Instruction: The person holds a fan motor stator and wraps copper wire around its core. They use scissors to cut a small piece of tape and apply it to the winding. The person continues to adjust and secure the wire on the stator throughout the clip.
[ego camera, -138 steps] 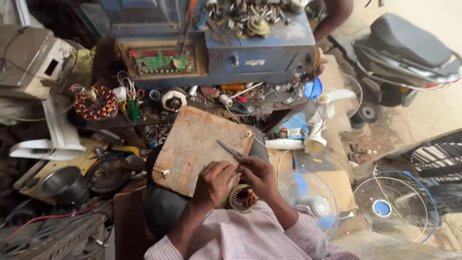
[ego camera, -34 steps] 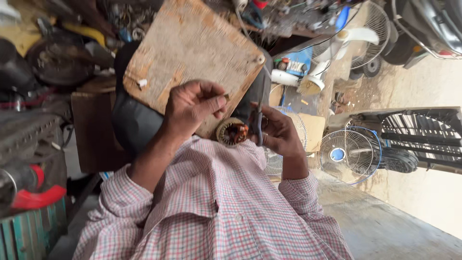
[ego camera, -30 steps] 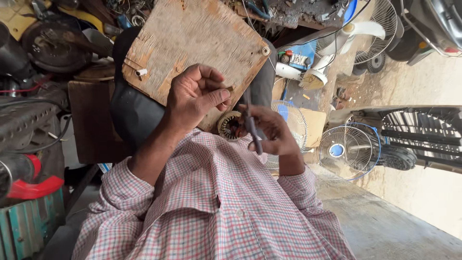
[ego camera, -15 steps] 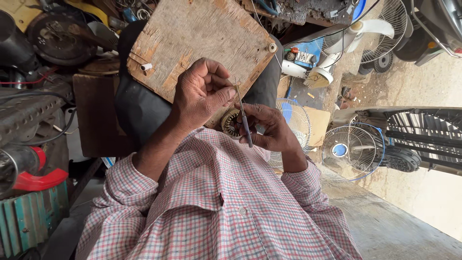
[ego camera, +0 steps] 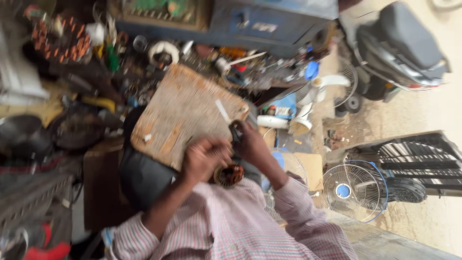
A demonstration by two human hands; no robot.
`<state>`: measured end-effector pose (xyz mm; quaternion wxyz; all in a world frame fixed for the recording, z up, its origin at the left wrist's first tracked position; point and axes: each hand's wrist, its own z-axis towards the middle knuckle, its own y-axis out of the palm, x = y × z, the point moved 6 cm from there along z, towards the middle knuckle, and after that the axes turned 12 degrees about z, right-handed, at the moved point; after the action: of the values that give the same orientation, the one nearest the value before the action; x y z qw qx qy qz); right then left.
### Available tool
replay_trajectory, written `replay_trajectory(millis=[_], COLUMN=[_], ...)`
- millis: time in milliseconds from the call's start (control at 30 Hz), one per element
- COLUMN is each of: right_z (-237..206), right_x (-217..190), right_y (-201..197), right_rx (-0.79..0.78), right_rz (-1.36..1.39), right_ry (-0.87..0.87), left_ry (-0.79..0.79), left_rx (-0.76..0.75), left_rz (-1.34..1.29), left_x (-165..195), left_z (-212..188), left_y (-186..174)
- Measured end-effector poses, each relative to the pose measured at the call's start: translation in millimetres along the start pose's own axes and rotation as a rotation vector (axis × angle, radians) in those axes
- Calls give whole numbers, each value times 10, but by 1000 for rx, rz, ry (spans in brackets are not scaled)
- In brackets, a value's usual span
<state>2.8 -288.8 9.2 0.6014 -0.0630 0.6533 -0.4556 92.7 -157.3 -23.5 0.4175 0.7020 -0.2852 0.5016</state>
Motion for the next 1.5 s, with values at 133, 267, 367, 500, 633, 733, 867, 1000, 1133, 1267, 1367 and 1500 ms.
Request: replay_trajectory(millis=[133,267,367,500,633,733,867,1000,1133,1267,1367,1500], right_z=[237,247,41,-414,-626,-683,-726,-765,-764,-806,-845,-1104], right_x=[60,-33,-38,84,223,327,330,278,209,109,267,959], right_y=[145,65,-125,-2,123,117,104,109,72,50,-22,-784], right_rx=[-140,-107,6,38,159,241,196,167,184,267,296,741], right_rz=[-328,-269,-55,966,1095,1195,1203,1192,1079,879,849,630], right_ry=[56,-44,9,224,178,158,194,259,190,-11,47,381], left_ry=[272,436,653,322,349,486,734,800,728,719,718,618], left_rx=[-537,-555,-210,16,36,75,122,88,66,45,39,-19], left_rz=[331,477,614,527,504,650,773,754,736,732,761,795], left_x=[229,485,692,458,329,374,496,496,455,445,390,189], left_z=[-388,-430,-233,47,31,-51,-164,-214,-209,-226,-260,-304], left_y=[933,1002,550,74,99,166,214,218,213,236,259,264])
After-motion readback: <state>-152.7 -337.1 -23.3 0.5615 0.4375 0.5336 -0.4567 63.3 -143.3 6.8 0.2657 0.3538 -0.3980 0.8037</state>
